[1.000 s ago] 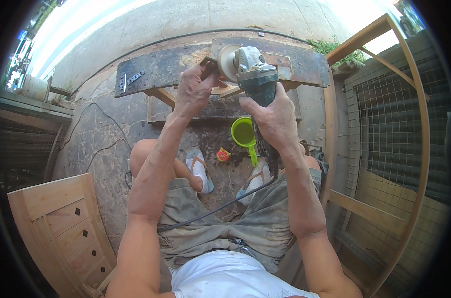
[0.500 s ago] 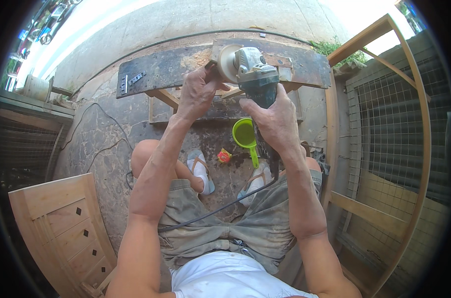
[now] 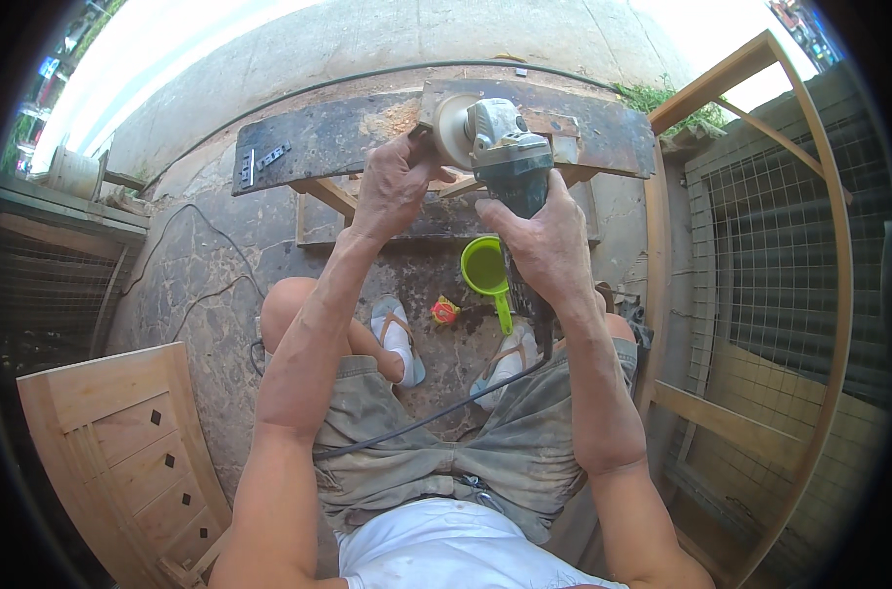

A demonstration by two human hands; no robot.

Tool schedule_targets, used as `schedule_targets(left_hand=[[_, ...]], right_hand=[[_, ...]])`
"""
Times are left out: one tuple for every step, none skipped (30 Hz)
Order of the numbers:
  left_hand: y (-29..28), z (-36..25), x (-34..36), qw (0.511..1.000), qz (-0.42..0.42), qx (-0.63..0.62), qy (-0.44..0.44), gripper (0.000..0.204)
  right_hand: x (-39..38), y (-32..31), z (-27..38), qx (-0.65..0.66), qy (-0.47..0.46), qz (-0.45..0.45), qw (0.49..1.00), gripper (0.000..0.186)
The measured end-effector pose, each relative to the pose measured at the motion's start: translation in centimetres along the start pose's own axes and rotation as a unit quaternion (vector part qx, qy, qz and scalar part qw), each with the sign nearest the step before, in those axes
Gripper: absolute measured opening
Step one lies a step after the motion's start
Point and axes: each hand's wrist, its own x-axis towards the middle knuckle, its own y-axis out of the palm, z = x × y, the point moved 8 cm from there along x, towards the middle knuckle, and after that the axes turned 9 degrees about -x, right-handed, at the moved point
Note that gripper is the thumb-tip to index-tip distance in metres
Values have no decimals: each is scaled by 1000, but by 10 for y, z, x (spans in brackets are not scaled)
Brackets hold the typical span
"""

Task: Grinding a small metal plate using a handheld angle grinder on a workbench.

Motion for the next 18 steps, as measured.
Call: schedule_targets(left_hand=[[-1,0,0,1000,0,1,0,30],[-2,1,0,1000,-3,11,2,29],[-3,1,1,1000,-5,22,3,29],[-5,3,0,1000,-5,23,3,29],[-5,4,1,999,4,37,7,28],[-5,5,0,999,13,51,11,28],[-3,4,0,999,14,51,10,28],[-2,3,-1,999,12,49,12,27],[-1,2,-1,999,11,48,14,27],[-1,1,-1,999,12,48,14,27],[-3,0,-2,999,5,38,10,26],[-5,0,-1,1000,-2,28,7,26],[-4,-1,-1,1000,-1,27,7,26],[-5,-2,0,1000,-4,23,5,26],[-6,-3,1,1000,-7,19,4,25],[-9,-2,1,1000,-7,19,4,25],[-12,-2,2,999,-9,36,7,26],[-15,-1,2,999,-10,52,9,26]], right_hand=[[0,1,-2,1,3,1,1000,63],[0,2,-2,2,2,1,1000,63],[0,2,-1,0,-7,-4,1000,63],[0,3,1,0,-16,-9,1000,63],[-1,4,2,0,-16,-8,1000,63],[-2,4,5,4,-21,-10,1000,63],[-2,3,7,7,-25,-12,1000,63],[-2,2,8,7,-24,-12,1000,63],[-2,2,7,9,-17,-5,1000,62],[-2,2,7,12,-11,2,1000,62],[-2,2,6,13,-11,2,1000,62],[-2,3,4,8,-7,4,1000,62],[-1,3,1,3,-2,6,1000,63],[-1,2,0,2,0,5,1000,63],[-1,1,0,-4,-2,3,1000,63],[-1,1,0,-9,-4,2,1000,63],[0,1,0,-9,-4,1,1000,63],[0,1,0,-15,-1,2,1000,63]])
